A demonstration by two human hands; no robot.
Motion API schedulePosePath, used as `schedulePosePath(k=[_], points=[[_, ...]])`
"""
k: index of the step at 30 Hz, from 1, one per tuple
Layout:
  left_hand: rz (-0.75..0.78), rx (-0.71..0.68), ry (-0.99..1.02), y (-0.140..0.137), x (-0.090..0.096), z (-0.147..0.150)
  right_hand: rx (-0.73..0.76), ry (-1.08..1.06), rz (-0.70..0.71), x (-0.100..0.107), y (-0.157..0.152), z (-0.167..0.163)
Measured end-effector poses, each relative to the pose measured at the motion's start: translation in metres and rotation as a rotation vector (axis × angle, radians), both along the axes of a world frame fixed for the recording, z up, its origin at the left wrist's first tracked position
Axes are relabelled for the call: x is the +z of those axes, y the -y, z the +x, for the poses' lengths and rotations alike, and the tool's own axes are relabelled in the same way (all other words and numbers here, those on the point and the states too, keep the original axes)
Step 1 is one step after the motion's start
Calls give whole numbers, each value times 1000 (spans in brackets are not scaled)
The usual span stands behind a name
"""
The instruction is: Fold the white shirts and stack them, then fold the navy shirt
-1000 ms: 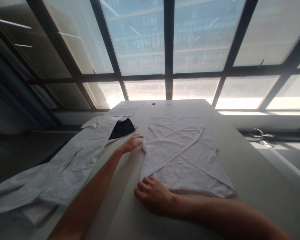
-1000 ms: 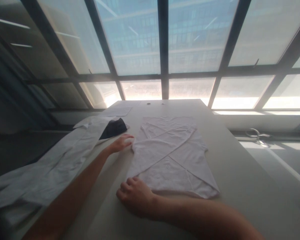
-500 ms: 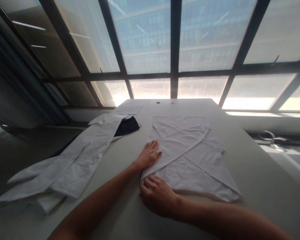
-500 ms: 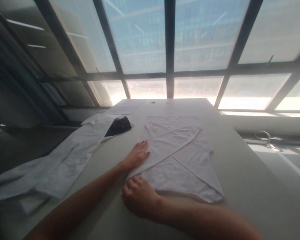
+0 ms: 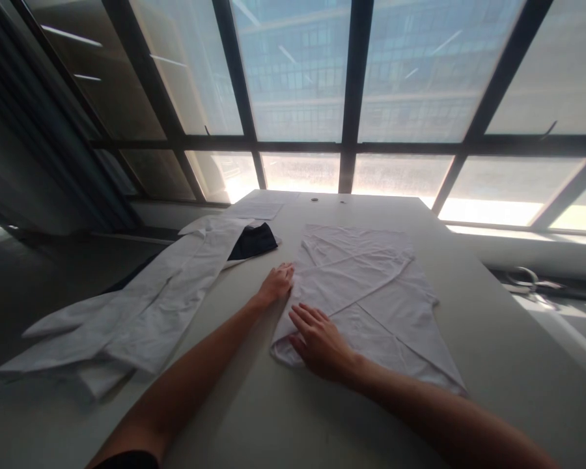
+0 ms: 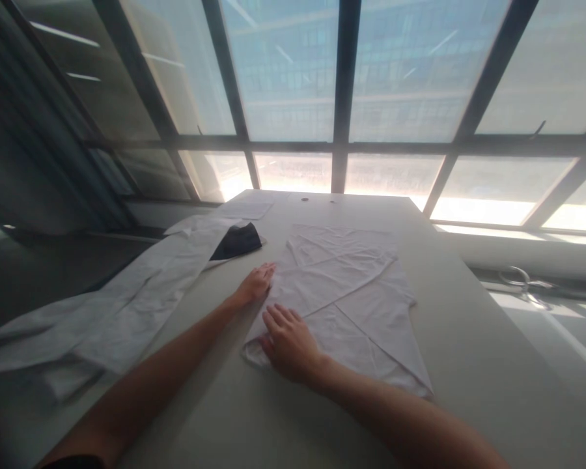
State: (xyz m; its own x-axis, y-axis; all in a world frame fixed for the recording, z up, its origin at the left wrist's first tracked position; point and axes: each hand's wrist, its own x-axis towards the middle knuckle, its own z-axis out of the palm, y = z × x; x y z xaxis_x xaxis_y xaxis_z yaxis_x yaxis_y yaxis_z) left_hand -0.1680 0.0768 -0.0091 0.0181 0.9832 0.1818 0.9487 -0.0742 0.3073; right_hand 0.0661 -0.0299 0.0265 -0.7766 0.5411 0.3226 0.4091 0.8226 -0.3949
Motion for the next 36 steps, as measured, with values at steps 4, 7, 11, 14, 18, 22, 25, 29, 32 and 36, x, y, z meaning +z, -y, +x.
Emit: schedulePosePath(k=[4, 7, 11, 14, 18, 22, 25, 29, 32, 36], points=[[114, 67, 56, -4, 6, -13, 86, 116, -43, -13, 2, 0], [105, -120, 20, 0, 5, -3, 104, 139, -52, -16, 4, 1], [-62, -188, -113, 6, -3, 5, 106, 136, -47, -16, 5, 2], [-75, -89, -131, 3, -6, -5, 107, 132, -43, -16, 5, 3], [72, 60, -38, 0, 4, -11, 99, 130, -42, -17, 7, 2], [231, -105, 2, 10, 18, 16, 98, 117, -18, -18, 6, 2], [125, -313, -19, 20, 14, 40, 84, 95, 15, -17, 9, 1], [-14, -409, -61, 24, 1, 51, 119, 32, 70, -12, 21, -1], [-29, -428, -73, 23, 0, 49, 152, -22, 104, -6, 30, -6], [-27, -437, -82, 22, 2, 47, 230, 31, 93, -6, 35, -9]])
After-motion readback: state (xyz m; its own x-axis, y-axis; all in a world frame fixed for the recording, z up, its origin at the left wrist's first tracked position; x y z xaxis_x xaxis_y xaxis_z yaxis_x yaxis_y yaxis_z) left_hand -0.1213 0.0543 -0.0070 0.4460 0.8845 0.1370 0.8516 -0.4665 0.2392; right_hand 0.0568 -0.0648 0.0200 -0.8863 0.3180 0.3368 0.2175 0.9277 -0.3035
